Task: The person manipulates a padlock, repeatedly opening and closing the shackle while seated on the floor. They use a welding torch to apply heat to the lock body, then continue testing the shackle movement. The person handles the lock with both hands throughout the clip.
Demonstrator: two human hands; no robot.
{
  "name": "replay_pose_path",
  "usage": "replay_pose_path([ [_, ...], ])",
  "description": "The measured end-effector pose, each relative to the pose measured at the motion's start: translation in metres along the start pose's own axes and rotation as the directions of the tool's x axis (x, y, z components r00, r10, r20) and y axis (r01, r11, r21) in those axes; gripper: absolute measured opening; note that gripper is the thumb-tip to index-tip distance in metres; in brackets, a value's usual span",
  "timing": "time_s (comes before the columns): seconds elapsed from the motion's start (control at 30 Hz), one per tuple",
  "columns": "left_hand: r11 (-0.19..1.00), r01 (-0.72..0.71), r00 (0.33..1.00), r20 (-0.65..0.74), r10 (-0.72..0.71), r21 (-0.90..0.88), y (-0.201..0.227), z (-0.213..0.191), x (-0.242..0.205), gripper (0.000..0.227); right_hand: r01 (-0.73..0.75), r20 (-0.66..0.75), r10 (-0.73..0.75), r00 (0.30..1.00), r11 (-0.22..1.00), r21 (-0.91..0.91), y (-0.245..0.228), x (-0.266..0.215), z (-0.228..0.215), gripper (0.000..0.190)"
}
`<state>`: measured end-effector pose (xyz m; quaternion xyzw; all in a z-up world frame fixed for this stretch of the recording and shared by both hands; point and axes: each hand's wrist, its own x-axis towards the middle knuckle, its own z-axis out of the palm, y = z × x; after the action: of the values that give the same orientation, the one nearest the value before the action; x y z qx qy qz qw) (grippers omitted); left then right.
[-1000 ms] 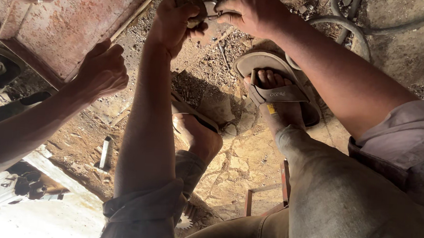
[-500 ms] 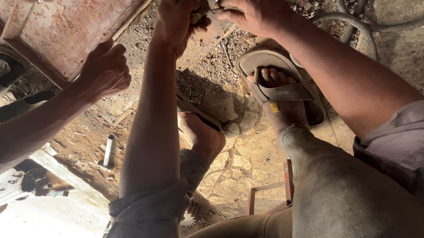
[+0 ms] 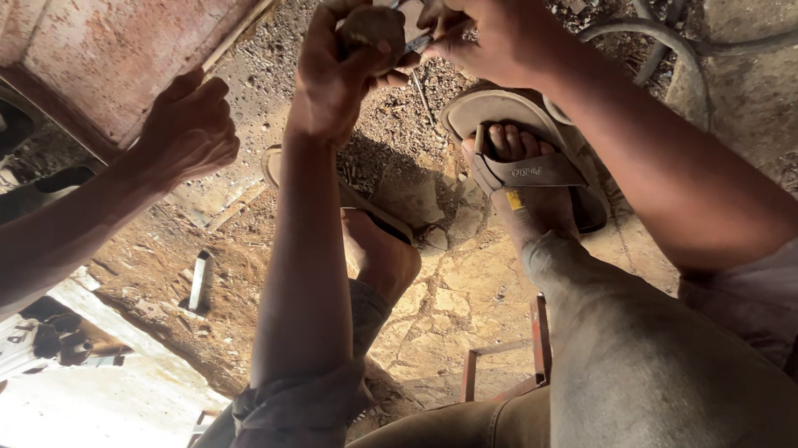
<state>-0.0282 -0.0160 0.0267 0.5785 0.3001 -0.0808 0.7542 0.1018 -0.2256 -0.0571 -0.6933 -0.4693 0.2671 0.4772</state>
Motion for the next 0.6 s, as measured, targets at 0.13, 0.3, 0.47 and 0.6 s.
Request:
replay_pose_path([
  [0.13,0.972,-0.073,0.988,0.118,0.101,-0.225,0.005,0.013,-0.015,0.06,0.075,-0.061,-0.065,0.996,0.981,0.176,-0.016,-0.007,-0.022,0.019],
  [0.3,0.959,-0.044,0.998,-0.051,0.031,-0.279,0.006,0.036,-0.027,0.059,-0.101,-0.082,0.166,0.983,0.852,0.514,-0.034,-0.015,-0.026,0.018],
  [0.47,0.946,-0.125,0.988,-0.128,0.09,-0.298,-0.001,0.048,-0.027,0.054,-0.167,-0.088,0.306,0.948,0.715,0.678,-0.049,-0.016,-0.029,0.031],
  [0.6,0.908,-0.179,0.978,-0.173,0.121,-0.379,-0.012,0.054,-0.031,0.048,-0.266,-0.052,0.391,0.919,0.712,0.65,-0.061,-0.015,-0.031,0.024],
])
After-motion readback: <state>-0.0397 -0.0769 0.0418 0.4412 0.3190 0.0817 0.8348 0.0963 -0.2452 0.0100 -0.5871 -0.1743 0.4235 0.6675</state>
